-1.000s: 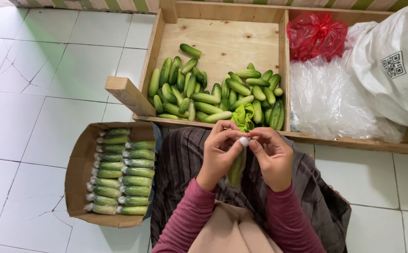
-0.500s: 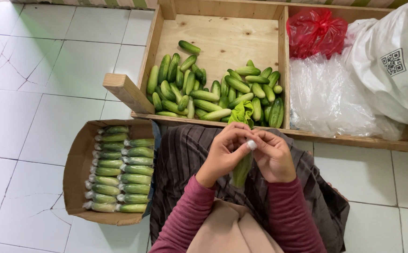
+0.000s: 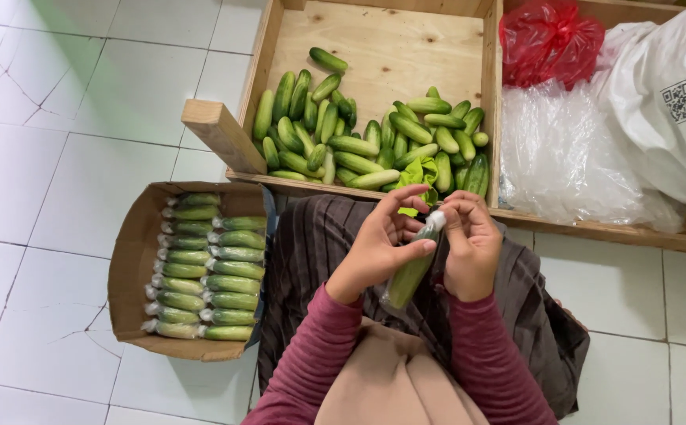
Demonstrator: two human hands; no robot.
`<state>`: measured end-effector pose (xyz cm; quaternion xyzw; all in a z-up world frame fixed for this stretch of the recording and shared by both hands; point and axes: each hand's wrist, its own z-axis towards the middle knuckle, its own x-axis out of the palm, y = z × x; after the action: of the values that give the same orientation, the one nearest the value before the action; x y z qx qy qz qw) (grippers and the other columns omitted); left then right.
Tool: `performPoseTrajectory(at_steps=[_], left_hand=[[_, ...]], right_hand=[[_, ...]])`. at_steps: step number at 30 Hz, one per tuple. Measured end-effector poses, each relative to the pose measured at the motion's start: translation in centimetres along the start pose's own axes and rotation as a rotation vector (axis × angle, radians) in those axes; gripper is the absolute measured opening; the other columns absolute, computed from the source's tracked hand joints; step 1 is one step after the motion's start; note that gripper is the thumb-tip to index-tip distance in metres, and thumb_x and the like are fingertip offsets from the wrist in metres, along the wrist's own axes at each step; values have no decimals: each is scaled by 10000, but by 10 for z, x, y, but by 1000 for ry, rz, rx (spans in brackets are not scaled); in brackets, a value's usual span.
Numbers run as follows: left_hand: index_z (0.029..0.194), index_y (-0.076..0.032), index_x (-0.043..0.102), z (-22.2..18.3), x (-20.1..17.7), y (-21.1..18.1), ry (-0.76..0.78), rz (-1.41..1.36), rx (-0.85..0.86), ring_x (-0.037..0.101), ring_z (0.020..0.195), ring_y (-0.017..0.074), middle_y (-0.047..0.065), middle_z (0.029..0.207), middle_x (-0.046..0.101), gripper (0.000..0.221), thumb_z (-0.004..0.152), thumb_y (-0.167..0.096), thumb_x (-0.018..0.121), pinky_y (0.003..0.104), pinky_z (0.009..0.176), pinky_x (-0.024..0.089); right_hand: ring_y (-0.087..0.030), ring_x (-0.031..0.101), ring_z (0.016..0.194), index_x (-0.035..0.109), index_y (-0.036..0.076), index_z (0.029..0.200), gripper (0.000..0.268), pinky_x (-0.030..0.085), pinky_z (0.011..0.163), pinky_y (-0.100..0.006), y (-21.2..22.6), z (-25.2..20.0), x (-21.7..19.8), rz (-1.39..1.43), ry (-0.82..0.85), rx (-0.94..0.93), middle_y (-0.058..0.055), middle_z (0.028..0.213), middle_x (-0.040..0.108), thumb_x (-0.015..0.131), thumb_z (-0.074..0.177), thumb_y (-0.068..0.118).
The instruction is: Packaging individual cucumbers into plastic bags and placing them into a box
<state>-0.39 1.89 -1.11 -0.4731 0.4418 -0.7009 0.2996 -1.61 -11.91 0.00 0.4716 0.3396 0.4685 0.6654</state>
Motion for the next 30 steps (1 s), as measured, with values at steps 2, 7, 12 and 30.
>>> performPoseTrajectory(at_steps=[2,7,12,30], left_hand=[[1451,-51,508,-2,2,-6,-142,-107,-17,683,887,134,79,1127,524,782,751,36,848,231,744,604],[1334,-31,607,-11,-18,-3,-387,-101,11,640,831,69,33,1060,516,661,727,17,864,172,700,600],[1287,-55,637,-23,-62,-19,-663,-98,60,607,857,61,24,1090,484,622,717,-42,884,167,731,600],[1146,-249,700,-115,-318,92,-1160,964,-254,651,1072,275,-21,1099,619,164,993,-263,643,472,929,510]], right_hand=[[-141,563,967,629,-3,911,166,450,870,-258,-14,2,5,209,21,156,-114,1070,577,630,1048,91],[-229,708,1030,528,0,1190,221,561,861,-316,-28,1,30,645,258,621,-161,1143,676,506,1081,191],[-285,727,1013,590,-5,1286,354,596,850,-445,-47,-24,66,634,471,892,-198,1130,712,471,1094,266],[-344,661,1076,698,53,1308,650,560,878,-425,-131,-31,271,-407,882,177,-181,1101,677,914,753,313]])
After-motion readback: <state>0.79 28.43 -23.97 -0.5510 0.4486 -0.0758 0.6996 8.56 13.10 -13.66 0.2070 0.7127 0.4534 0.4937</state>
